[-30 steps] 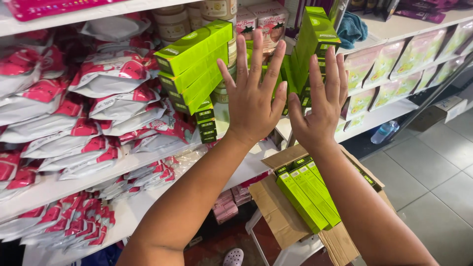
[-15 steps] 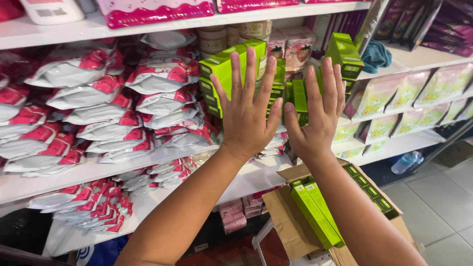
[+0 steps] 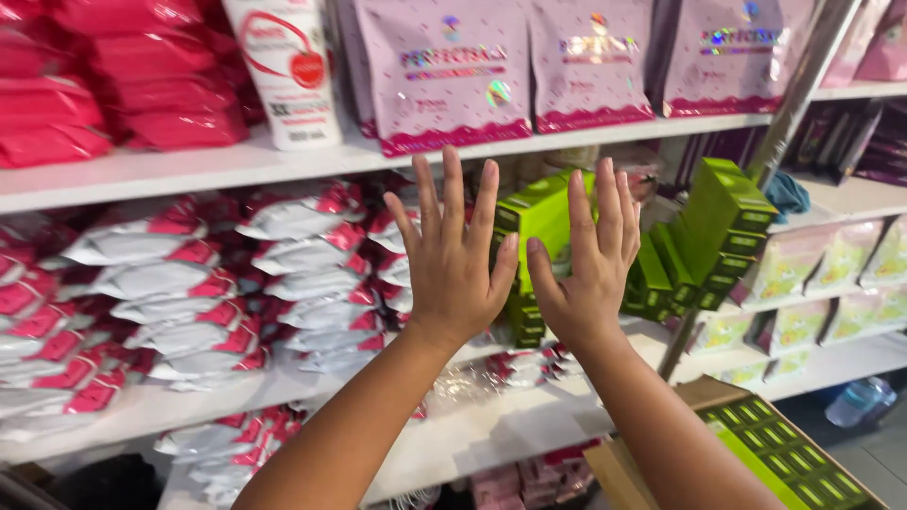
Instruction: The person picks up stacks of green boxes from a shelf and places them into a cardboard box on the floor. The person repeats this process multiple times, handling the boxes by hand and organizing them into the container.
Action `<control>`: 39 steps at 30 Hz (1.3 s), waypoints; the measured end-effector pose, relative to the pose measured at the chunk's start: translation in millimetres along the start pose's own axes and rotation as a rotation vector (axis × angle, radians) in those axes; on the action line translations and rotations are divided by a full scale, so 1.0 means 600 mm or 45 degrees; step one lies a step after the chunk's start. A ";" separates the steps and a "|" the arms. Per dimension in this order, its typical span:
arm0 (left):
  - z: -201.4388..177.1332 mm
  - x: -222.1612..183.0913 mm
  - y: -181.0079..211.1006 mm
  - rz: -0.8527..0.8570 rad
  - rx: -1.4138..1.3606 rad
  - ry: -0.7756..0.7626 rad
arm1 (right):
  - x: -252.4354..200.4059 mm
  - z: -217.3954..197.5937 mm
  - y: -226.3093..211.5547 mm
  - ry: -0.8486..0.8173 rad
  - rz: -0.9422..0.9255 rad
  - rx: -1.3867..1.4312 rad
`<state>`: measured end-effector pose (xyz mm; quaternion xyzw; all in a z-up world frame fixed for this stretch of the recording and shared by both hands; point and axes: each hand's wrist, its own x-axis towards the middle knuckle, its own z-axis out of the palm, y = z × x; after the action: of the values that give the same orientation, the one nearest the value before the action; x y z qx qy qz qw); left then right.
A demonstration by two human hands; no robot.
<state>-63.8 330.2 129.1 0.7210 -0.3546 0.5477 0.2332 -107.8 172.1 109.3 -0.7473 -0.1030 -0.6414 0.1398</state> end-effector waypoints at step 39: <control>-0.263 0.224 -0.342 0.333 0.459 0.289 | 0.319 0.224 -0.265 0.305 -0.343 -0.044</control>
<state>14.9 541.5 314.4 0.6329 -0.3131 0.7050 0.0662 -5.7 362.4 292.1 -0.6471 -0.1739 -0.7405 0.0510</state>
